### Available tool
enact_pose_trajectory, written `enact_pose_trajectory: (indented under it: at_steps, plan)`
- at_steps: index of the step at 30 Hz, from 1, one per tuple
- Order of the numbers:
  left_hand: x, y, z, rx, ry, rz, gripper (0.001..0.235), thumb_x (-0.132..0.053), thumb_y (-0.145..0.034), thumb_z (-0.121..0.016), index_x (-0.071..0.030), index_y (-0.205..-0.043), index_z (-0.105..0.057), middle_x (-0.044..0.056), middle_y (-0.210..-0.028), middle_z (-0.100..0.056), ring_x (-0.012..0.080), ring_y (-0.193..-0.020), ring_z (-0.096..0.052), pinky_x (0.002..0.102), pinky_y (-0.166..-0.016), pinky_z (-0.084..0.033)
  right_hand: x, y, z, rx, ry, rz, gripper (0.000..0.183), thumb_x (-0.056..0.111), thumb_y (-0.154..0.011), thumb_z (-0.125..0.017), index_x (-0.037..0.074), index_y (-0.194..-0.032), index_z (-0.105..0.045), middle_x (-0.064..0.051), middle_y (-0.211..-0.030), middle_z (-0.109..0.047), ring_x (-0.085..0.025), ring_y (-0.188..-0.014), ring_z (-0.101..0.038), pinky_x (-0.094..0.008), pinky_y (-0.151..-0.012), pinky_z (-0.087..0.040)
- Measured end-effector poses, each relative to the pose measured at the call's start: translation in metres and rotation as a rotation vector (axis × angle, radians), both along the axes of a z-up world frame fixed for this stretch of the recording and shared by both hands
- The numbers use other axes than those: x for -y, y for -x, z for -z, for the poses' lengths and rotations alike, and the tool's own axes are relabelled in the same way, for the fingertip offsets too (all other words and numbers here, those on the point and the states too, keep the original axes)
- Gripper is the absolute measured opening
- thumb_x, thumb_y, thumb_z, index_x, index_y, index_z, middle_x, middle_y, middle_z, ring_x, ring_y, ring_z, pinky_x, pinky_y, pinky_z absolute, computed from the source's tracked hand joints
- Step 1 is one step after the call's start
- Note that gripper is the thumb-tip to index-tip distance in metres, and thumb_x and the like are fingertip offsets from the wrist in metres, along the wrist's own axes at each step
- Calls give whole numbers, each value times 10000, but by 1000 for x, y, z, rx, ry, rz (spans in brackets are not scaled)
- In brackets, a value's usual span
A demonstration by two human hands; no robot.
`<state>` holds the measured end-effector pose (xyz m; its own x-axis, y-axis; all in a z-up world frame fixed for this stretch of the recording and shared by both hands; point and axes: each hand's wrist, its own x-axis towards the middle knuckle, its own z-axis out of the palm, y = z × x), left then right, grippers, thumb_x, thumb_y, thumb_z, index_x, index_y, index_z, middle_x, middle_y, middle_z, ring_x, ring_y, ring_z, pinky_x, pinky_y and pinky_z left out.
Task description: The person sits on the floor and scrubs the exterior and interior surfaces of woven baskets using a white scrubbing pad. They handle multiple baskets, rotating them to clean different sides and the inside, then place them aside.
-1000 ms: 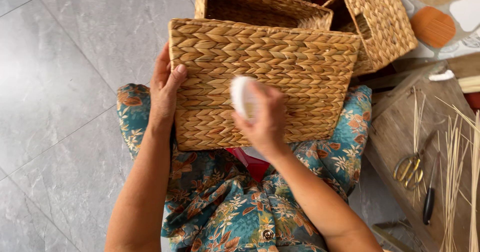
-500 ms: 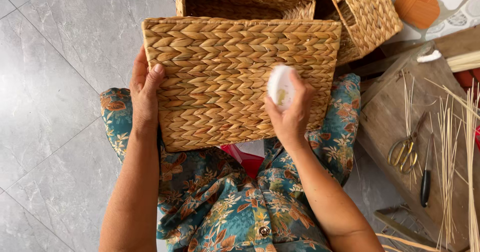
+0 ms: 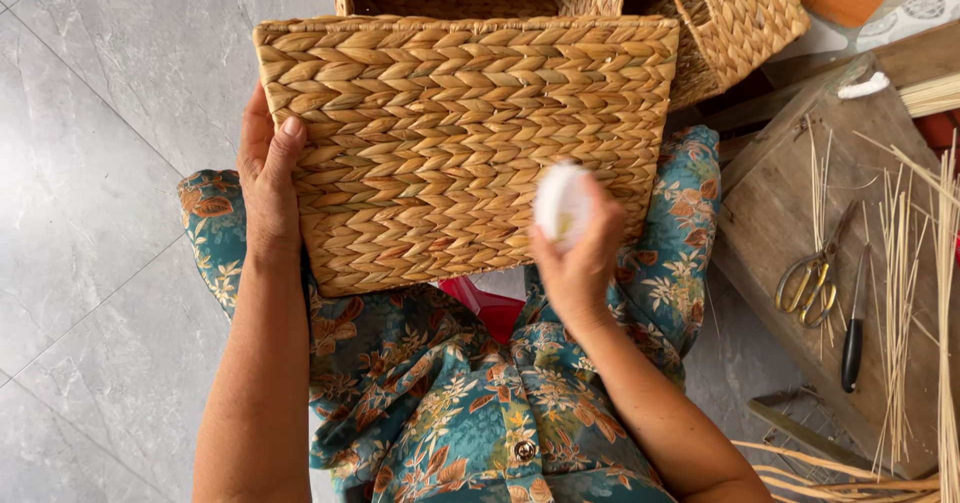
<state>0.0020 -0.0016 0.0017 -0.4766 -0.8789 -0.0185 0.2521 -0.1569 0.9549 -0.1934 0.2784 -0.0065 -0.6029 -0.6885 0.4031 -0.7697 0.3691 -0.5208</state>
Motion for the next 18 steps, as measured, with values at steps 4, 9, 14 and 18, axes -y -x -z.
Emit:
enact_pose_trajectory:
  at_steps: [4, 9, 14, 18]
  plan:
    - [1, -1, 2, 11, 12, 8, 784, -400, -966, -730, -52, -1587, -401, 161, -1569, -522, 285, -1465, -516, 433, -1239, -430, -3, -2, -3, -5, -66, -33, 912, 196, -800, -901, 99, -1515, -343, -163, -1246, -506, -297, -1156, -499, -462, -938, -478]
    - [-1, -4, 7, -68, 4, 22, 738, -358, -1004, -711, -45, -1599, -407, 184, -1527, -560, 277, -1410, -553, 425, -1213, -459, -37, 43, -16, 24, -89, 227, 868, 113, -902, -850, 104, -1598, -333, -218, -1375, -437, -341, -1289, -517, -463, -1041, -499]
    - [0, 3, 8, -130, -56, 25, 745, -339, -960, -712, -59, -1561, -373, 193, -1392, -620, 270, -1302, -623, 429, -1117, -550, -5, 1, -5, -32, -44, 31, 878, 123, -875, -868, 100, -1557, -316, -201, -1325, -473, -348, -1236, -499, -488, -1021, -476]
    - [0, 0, 11, -155, -51, 38, 747, -337, -991, -717, -46, -1584, -371, 177, -1441, -596, 255, -1343, -582, 407, -1162, -487, 42, -65, -14, 38, -40, -217, 869, 162, -811, -856, 79, -1518, -357, -196, -1323, -481, -357, -1223, -487, -511, -1003, -444]
